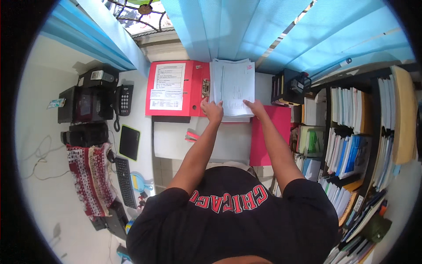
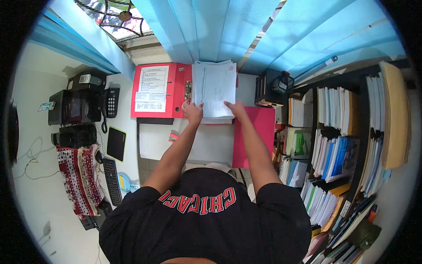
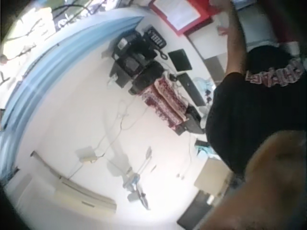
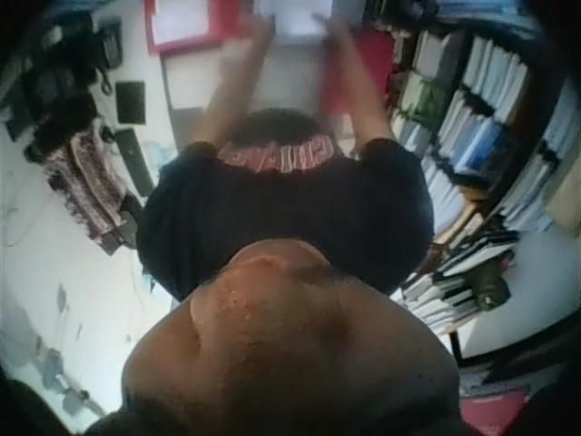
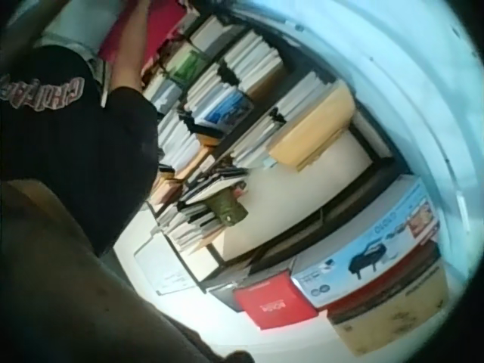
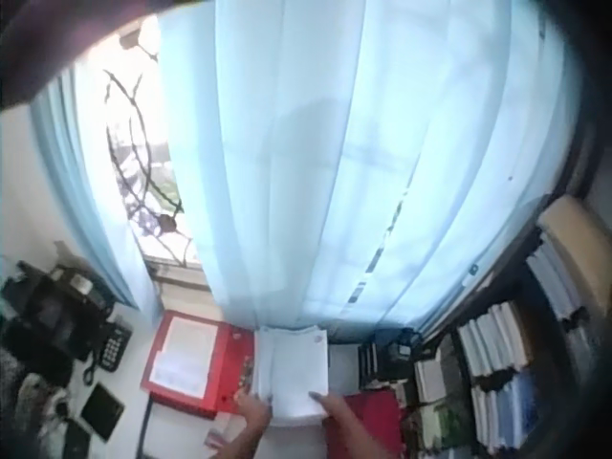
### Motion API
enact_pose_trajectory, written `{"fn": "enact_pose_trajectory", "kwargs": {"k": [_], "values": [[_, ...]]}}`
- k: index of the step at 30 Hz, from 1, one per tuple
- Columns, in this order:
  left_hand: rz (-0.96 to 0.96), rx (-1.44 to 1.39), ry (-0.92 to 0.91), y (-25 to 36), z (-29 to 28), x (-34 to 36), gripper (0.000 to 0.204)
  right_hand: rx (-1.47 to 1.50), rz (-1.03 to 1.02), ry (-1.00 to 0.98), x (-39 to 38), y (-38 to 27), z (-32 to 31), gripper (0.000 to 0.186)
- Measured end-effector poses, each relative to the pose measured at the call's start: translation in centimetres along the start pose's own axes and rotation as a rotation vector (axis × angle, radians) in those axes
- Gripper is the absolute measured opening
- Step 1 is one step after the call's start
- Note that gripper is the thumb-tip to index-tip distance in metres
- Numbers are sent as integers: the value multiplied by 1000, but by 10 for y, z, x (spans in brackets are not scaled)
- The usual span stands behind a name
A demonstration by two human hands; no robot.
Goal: The person organizes a cluttered office desk by sorting loose papers into a pink folder and a black binder. They then move a computer mouse, a small dustpan, and a roll of tape to different locations on the desk surface.
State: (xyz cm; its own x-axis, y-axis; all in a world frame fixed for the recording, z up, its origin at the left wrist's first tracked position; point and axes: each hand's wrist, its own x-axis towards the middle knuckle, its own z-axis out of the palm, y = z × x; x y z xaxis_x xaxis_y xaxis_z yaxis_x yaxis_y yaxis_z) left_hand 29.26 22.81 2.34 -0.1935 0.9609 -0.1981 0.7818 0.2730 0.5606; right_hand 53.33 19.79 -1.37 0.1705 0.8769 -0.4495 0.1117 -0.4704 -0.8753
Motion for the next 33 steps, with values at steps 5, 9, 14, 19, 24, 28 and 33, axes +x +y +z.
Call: {"fn": "enact_pose_trajectory", "kwargs": {"k": [5, 9, 14, 19, 24, 28, 33], "values": [[-14, 184, -65, 0, -1, -7, 51, -537, 1, 67, 2, 7, 2, 70], [-19, 284, -79, -24, 7, -4, 54, -931, 53, 217, -22, -31, 28, 78], [-65, 260, -151, -31, 2, 4, 56, -1068, 86, 240, -28, -33, 37, 86], [-61, 229, -178, -42, -8, -1, 57, -1183, -33, 404, -27, -9, 43, 95], [149, 229, -156, -62, -20, -16, 50, -1145, -9, 446, -23, 6, 44, 98], [365, 133, -44, -97, -31, -25, 42, -1115, -66, 574, -31, -3, 58, 86], [504, -23, -25, -157, -82, -20, 37, -967, -288, 732, -58, -14, 92, 61]]}}
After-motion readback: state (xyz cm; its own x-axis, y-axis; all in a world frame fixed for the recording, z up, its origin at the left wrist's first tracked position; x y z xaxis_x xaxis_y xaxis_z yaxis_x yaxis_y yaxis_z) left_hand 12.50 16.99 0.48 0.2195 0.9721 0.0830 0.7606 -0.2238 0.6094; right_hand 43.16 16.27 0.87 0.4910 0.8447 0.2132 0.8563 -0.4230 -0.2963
